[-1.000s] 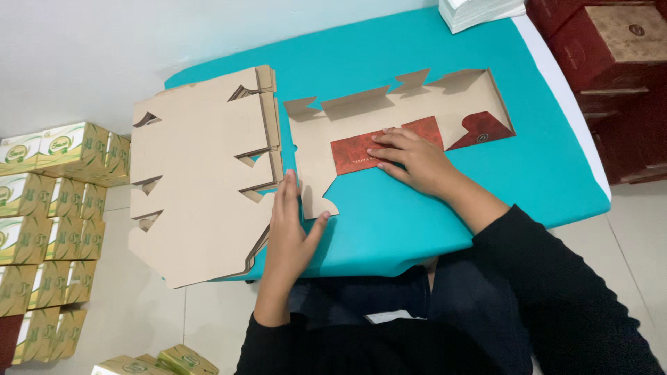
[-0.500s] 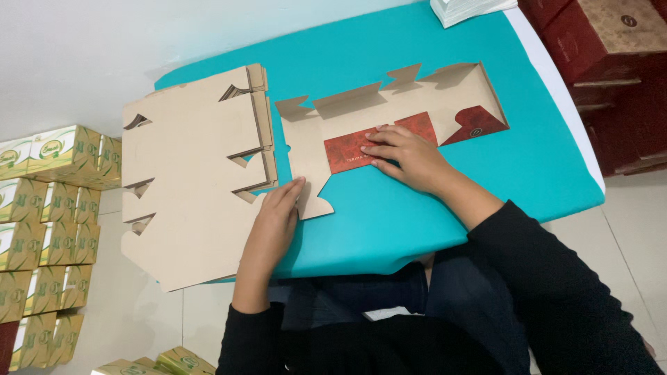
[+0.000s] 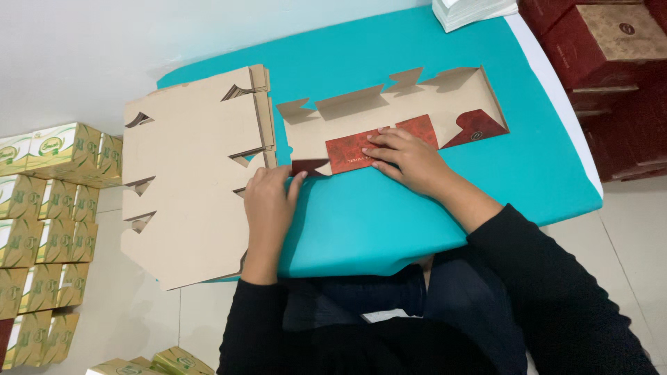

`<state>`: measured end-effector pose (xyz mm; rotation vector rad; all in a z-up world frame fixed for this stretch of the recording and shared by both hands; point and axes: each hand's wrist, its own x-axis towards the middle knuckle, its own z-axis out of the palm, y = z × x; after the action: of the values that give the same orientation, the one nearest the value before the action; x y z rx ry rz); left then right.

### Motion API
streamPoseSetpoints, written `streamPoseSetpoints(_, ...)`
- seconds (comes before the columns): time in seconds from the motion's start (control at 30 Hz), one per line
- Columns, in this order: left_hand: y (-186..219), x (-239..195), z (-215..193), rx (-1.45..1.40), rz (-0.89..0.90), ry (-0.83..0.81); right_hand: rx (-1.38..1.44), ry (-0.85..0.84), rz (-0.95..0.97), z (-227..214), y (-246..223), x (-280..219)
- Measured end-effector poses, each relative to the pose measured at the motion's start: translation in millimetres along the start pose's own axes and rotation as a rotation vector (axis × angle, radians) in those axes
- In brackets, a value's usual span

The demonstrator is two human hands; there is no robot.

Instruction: The person folds a cardboard box from a flat template by hand, inserts a white paper liner, and closes the lid.

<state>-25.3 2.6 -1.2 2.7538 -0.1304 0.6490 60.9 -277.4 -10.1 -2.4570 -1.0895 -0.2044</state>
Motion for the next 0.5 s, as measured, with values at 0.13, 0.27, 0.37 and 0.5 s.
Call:
streamPoseSetpoints(0.13,2,12,6,0.044,-0.081,0.026,-0.150,0.101,-0.149,20,4,-4)
streamPoseSetpoints(0.27,-1,11,10,0.068,-0.125,0.020,-0.190,0.094,-0.245,20,-4,0)
streamPoseSetpoints(0.37,0,9,14,0.028,-0.162,0.000,-0.169,0.061,-0.341,27,-20,10)
streamPoseSetpoints(0.5,11,11,9,0.064,-0.169,0.037,-0.238,0.081,-0.385,36,-45,26)
